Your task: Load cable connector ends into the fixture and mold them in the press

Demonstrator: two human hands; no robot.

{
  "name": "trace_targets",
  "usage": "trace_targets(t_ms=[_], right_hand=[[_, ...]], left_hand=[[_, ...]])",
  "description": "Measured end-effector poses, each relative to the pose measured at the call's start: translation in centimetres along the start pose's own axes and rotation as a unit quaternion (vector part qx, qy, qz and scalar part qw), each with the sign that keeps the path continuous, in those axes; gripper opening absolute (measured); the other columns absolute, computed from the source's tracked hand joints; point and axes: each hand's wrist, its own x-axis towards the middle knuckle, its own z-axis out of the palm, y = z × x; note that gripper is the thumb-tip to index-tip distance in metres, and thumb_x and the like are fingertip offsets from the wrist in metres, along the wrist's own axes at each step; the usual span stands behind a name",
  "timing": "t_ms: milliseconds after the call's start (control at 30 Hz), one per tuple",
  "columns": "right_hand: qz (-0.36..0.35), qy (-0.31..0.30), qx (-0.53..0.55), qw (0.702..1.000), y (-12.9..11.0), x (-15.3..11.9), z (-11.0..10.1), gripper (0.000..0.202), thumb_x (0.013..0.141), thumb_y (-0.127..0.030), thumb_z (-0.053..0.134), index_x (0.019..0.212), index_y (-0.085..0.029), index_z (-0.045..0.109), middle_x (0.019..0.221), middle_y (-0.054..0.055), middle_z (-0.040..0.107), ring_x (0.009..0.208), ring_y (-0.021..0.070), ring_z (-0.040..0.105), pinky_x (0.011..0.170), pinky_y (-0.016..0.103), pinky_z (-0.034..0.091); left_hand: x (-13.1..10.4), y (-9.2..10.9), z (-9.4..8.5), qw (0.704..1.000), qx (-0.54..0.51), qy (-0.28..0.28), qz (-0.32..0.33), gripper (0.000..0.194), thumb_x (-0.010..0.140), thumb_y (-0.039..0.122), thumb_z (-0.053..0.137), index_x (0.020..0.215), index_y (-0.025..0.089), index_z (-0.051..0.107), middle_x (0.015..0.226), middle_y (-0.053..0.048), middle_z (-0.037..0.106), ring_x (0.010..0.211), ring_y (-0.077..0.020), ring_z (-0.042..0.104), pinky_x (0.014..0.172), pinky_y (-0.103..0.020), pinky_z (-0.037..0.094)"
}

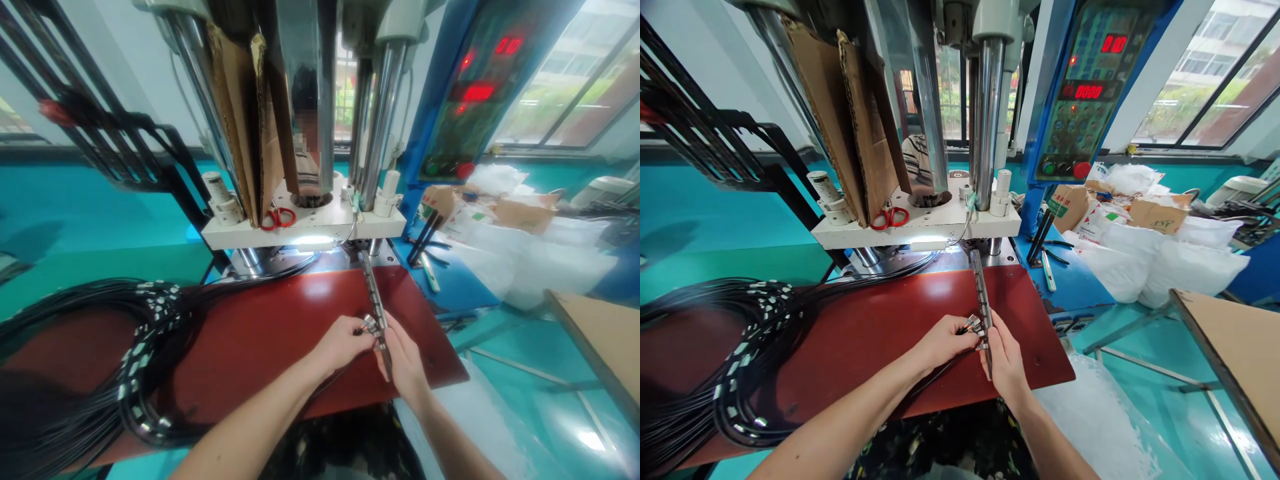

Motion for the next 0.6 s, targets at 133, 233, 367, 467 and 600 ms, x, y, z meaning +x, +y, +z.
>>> trace_targets(t_ms=[133, 233, 367, 467, 600], right_hand=[[0.017, 0.001, 0.006, 1.000, 0.2, 0.1, -0.2, 0.060, 0.084, -0.050, 0.044, 0.130, -0.011, 0.037, 0.044, -0.007, 0.041, 0.032, 0.0064, 0.033, 0.027, 0.016, 0.028], [0.024, -0.004, 0.001, 1.000, 0.4, 0.2, -0.2, 0.062, 0.084, -0.051, 0.044, 0.130, -0.012, 0.037, 0.043, -0.007, 0.041, 0.032, 0.0064, 0.032, 0.027, 0.016, 0.027], [0.017, -0.027, -0.029, 0.999, 0.6, 0.3, -0.1, 0.053, 0.086, -0.049, 0.042, 0.129, -0.018, 0.041, 0.045, -0.007, 0.040, 0.035, 0.0057, 0.034, 0.031, 0.015, 0.029], [0.027, -0.023, -0.031, 0.999, 0.6, 0.4, 0.0, 0.051, 0.086, -0.048, 0.042, 0.128, -0.020, 0.041, 0.046, -0.007, 0.040, 0.036, 0.0060, 0.036, 0.032, 0.015, 0.030], [0.032, -0.007, -0.009, 0.999, 0.3, 0.2, 0.0, 0.057, 0.084, -0.051, 0.044, 0.129, -0.016, 0.040, 0.045, -0.006, 0.042, 0.033, 0.0063, 0.034, 0.028, 0.015, 0.028]], left_hand=[[0.2, -0.2, -0.1, 1.000, -0.003, 0.002, -0.007, 0.012, 0.063, 0.022, 0.050, 0.054, 0.013, 0.051, 0.053, 0.004, 0.043, 0.053, -0.0073, 0.036, 0.055, -0.020, 0.029], [0.2, -0.1, 0.0, 1.000, -0.023, 0.000, -0.014, 0.012, 0.062, 0.020, 0.050, 0.052, 0.013, 0.051, 0.051, 0.005, 0.041, 0.051, -0.0070, 0.035, 0.052, -0.020, 0.027], [-0.2, -0.3, 0.2, 0.999, -0.045, 0.014, 0.009, 0.013, 0.065, 0.022, 0.052, 0.055, 0.013, 0.052, 0.051, 0.004, 0.043, 0.051, -0.0069, 0.035, 0.051, -0.020, 0.027], [-0.4, -0.5, -0.1, 0.999, -0.042, 0.017, 0.024, 0.020, 0.070, 0.029, 0.052, 0.057, 0.013, 0.052, 0.051, 0.004, 0.043, 0.049, -0.0072, 0.036, 0.050, -0.020, 0.027], [-0.2, -0.5, -0.9, 0.998, -0.036, 0.046, 0.011, 0.026, 0.076, 0.038, 0.048, 0.067, 0.014, 0.054, 0.051, 0.005, 0.045, 0.047, -0.0070, 0.035, 0.050, -0.020, 0.028]])
